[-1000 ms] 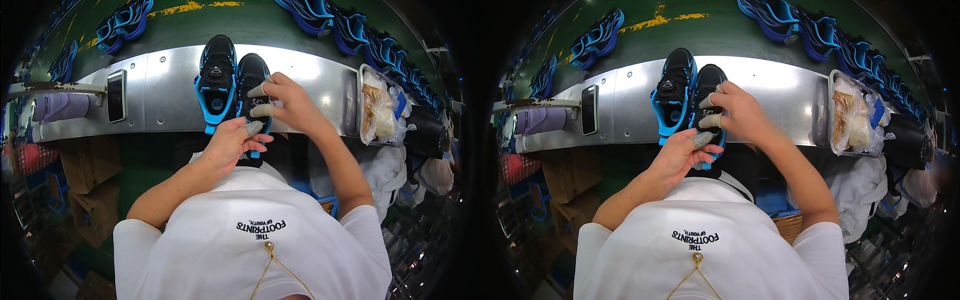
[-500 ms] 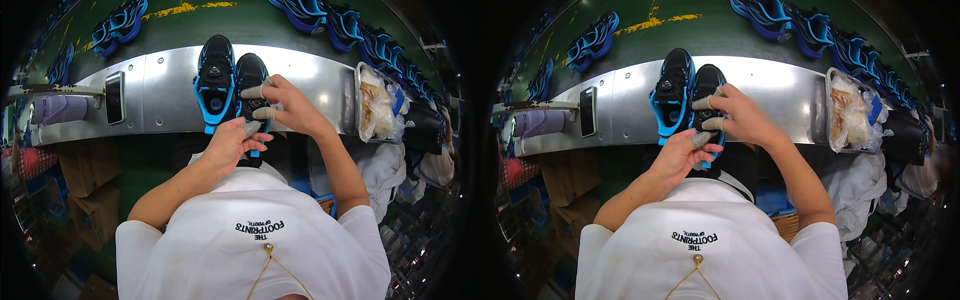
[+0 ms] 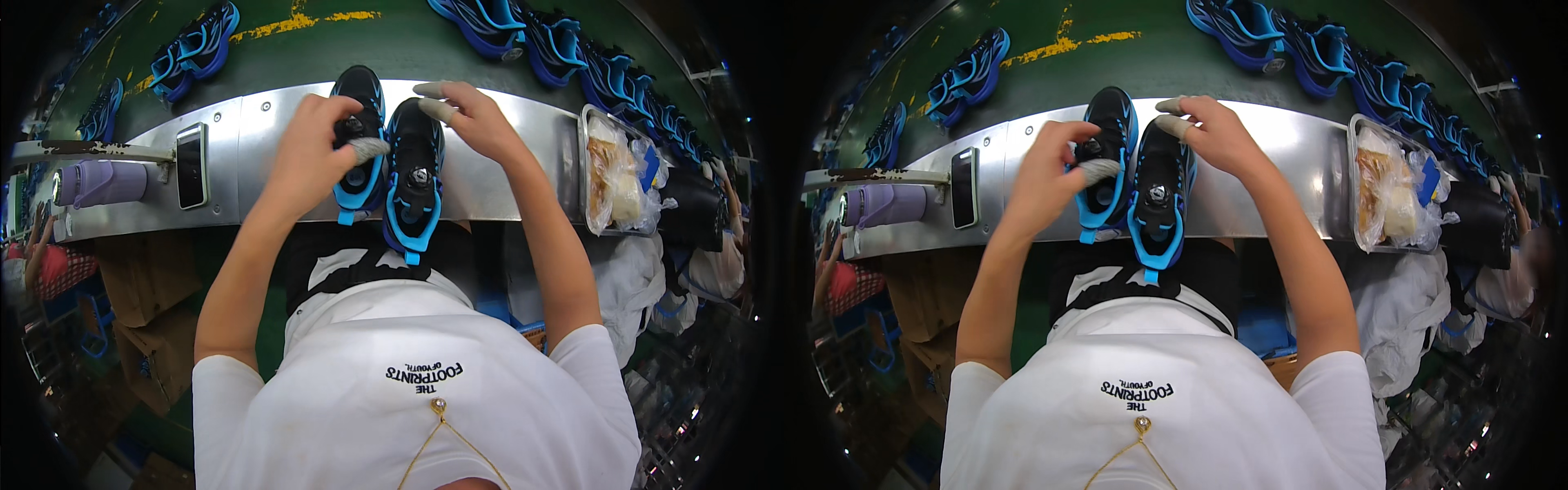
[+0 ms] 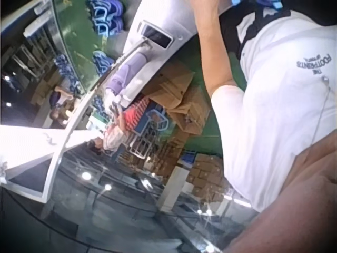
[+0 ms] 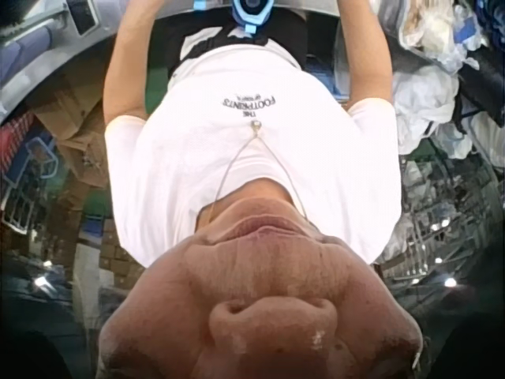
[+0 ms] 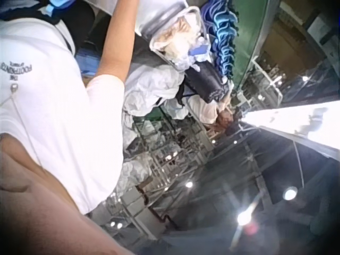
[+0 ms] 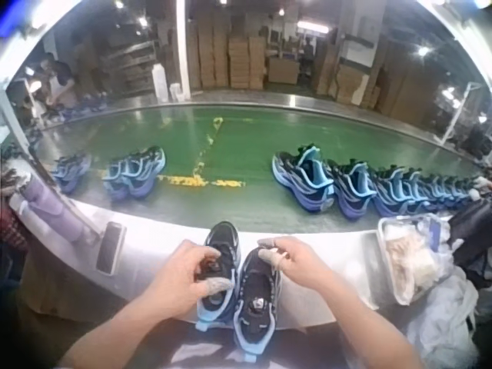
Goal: The person rubs and adjusts the dials and collar openings of sneakers using finger guards on their hands, then places the finished pairs onto the conveyor belt.
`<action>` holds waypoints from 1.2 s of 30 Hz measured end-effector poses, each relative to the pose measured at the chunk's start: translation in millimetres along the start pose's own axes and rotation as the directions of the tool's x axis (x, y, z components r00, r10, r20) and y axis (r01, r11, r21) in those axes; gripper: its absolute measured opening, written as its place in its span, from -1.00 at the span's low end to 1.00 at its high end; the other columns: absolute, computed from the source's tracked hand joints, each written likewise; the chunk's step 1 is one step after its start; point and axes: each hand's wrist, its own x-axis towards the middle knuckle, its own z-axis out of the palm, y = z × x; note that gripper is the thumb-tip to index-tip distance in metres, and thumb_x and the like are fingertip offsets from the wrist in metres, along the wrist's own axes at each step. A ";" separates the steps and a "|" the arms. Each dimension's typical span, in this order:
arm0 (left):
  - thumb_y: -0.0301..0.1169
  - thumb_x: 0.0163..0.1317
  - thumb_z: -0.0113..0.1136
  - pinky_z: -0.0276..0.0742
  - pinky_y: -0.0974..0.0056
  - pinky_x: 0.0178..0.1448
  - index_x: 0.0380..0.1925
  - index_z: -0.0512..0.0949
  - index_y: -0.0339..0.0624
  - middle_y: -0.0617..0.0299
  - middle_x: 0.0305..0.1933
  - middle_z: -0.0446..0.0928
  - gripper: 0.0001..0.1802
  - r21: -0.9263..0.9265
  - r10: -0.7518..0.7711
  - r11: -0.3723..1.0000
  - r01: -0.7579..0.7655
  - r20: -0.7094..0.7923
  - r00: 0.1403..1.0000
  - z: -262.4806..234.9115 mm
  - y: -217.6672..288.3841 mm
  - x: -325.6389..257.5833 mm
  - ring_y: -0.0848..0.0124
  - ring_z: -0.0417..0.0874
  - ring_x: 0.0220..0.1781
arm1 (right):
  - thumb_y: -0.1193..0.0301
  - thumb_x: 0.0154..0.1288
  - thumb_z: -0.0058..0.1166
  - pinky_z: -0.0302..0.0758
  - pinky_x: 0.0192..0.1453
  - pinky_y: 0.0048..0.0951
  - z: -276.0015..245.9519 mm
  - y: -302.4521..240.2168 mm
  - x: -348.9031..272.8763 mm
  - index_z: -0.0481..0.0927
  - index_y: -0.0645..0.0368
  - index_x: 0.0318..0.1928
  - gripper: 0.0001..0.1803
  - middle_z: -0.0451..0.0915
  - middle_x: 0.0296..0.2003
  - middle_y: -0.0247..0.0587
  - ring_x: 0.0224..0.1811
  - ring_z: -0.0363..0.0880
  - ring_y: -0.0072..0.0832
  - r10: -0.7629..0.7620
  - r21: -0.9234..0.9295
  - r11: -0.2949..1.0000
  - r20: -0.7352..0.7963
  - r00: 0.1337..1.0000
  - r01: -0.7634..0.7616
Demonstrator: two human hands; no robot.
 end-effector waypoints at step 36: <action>-0.55 0.07 0.21 0.28 0.46 -0.15 0.01 0.54 -0.18 0.37 -0.27 0.37 -0.58 -0.194 -0.005 0.978 0.081 0.364 0.932 2.8 -26.1 12.7 0.55 0.30 -0.31 | 0.13 0.25 0.14 0.41 0.17 -0.26 98.3 29.7 104.7 0.59 0.05 0.10 -0.54 0.55 -0.09 0.02 0.04 0.50 -0.11 -0.126 -0.078 0.989 0.013 0.992 0.127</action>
